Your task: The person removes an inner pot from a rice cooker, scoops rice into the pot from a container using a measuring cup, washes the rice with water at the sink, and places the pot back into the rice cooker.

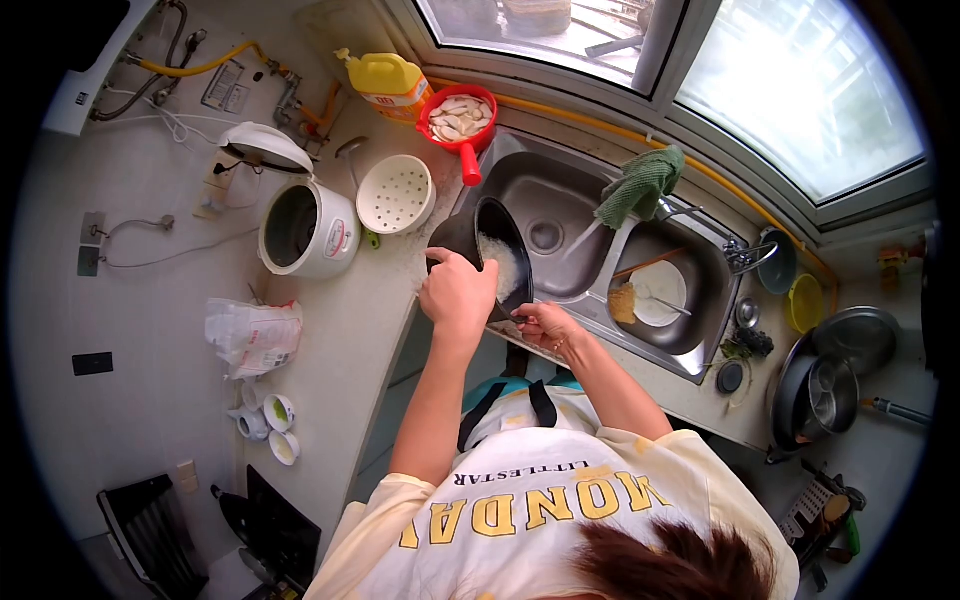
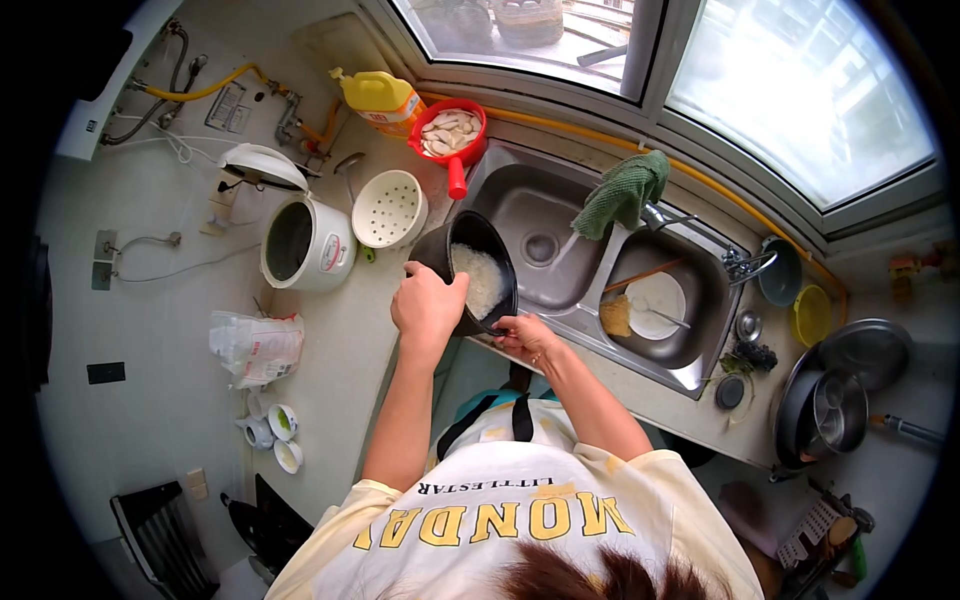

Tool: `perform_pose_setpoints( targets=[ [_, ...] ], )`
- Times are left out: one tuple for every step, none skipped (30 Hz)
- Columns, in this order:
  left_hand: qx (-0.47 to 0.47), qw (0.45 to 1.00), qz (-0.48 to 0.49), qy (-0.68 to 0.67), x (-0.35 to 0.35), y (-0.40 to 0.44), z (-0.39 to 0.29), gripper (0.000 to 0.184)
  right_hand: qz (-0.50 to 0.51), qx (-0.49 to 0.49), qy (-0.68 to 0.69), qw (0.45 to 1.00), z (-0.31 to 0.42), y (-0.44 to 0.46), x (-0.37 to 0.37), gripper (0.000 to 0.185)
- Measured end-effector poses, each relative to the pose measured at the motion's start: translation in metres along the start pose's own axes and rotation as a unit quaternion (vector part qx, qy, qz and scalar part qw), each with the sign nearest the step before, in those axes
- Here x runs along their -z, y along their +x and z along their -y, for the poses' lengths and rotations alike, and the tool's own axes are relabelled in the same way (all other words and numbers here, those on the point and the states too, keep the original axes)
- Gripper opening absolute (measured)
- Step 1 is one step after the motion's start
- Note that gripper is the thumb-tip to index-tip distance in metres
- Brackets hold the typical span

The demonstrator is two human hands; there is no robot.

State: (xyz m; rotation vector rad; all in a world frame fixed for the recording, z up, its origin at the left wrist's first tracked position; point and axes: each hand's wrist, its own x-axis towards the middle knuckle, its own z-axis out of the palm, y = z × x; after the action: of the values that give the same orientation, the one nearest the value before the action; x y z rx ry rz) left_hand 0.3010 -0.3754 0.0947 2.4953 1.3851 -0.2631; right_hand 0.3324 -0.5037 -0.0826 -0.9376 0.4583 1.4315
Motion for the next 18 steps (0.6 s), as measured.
perform_pose_setpoints(
  targets=[
    [-0.003, 1.0, 0.006, -0.008, -0.001, -0.001, 0.0, 0.081, -0.005, 0.004, -0.005, 1.0, -0.003, 0.003, 0.003, 0.012],
    [-0.002, 1.0, 0.013, -0.023, -0.006, 0.0, 0.001, 0.08, -0.011, 0.008, -0.011, 1.0, -0.004, 0.004, 0.006, 0.012],
    [-0.001, 0.999, 0.02, -0.04, -0.015, 0.004, 0.004, 0.079, -0.015, 0.003, -0.03, 0.999, -0.003, 0.002, 0.008, 0.012],
    [0.0, 0.998, 0.027, -0.056, -0.027, 0.008, 0.008, 0.078, -0.02, -0.002, -0.049, 0.999, -0.002, 0.001, 0.01, 0.013],
    [-0.007, 0.996, 0.044, -0.079, -0.041, 0.013, 0.013, 0.077, -0.025, -0.008, -0.069, 0.997, 0.0, -0.001, 0.012, 0.014],
    [-0.013, 0.993, 0.06, -0.102, -0.058, 0.018, 0.021, 0.076, -0.053, 0.01, -0.086, 0.995, -0.003, 0.002, 0.02, 0.012],
    [-0.019, 0.989, 0.077, -0.125, -0.077, 0.024, 0.028, 0.075, -0.08, 0.028, -0.103, 0.991, -0.009, 0.006, 0.033, 0.011],
    [-0.037, 0.985, 0.087, -0.147, -0.099, 0.027, 0.036, 0.072, -0.107, 0.046, -0.12, 0.986, -0.012, 0.008, 0.044, 0.01],
    [-0.019, 0.975, 0.112, -0.193, -0.113, 0.026, 0.038, 0.069, -0.158, 0.029, -0.186, 0.969, -0.006, 0.001, 0.046, 0.012],
    [-0.002, 0.961, 0.136, -0.239, -0.129, 0.025, 0.041, 0.066, -0.207, 0.063, -0.262, 0.941, -0.004, -0.001, 0.057, 0.015],
    [-0.002, 0.945, 0.14, -0.295, -0.168, 0.028, 0.049, 0.061, -0.253, 0.097, -0.334, 0.903, 0.0, 0.0, 0.071, 0.018],
    [-0.001, 0.926, 0.145, -0.349, -0.205, 0.032, 0.058, 0.057, -0.297, 0.129, -0.404, 0.856, 0.002, -0.002, 0.08, 0.022],
    [-0.013, 0.92, 0.145, -0.365, -0.22, 0.026, 0.057, 0.058, -0.447, 0.284, -0.53, 0.662, 0.001, -0.007, 0.073, 0.027],
    [-0.013, 0.917, 0.138, -0.375, -0.208, 0.013, 0.048, 0.055, -0.551, 0.412, -0.604, 0.403, 0.002, -0.017, 0.062, 0.033],
    [-0.013, 0.914, 0.132, -0.384, -0.195, 0.0, 0.039, 0.052, -0.501, 0.422, -0.628, 0.42, 0.011, -0.027, 0.058, 0.036],
    [-0.017, 0.919, 0.138, -0.368, -0.204, -0.004, 0.039, 0.05, -0.447, 0.432, -0.65, 0.437, 0.026, -0.033, 0.053, 0.039],
    [-0.019, 0.925, 0.143, -0.352, -0.216, -0.005, 0.041, 0.048, -0.391, 0.441, -0.668, 0.454, 0.038, -0.034, 0.05, 0.042],
    [-0.021, 0.93, 0.148, -0.335, -0.209, -0.01, 0.039, 0.046, -0.342, 0.411, -0.686, 0.494, 0.041, -0.024, 0.057, 0.042]
  ],
)
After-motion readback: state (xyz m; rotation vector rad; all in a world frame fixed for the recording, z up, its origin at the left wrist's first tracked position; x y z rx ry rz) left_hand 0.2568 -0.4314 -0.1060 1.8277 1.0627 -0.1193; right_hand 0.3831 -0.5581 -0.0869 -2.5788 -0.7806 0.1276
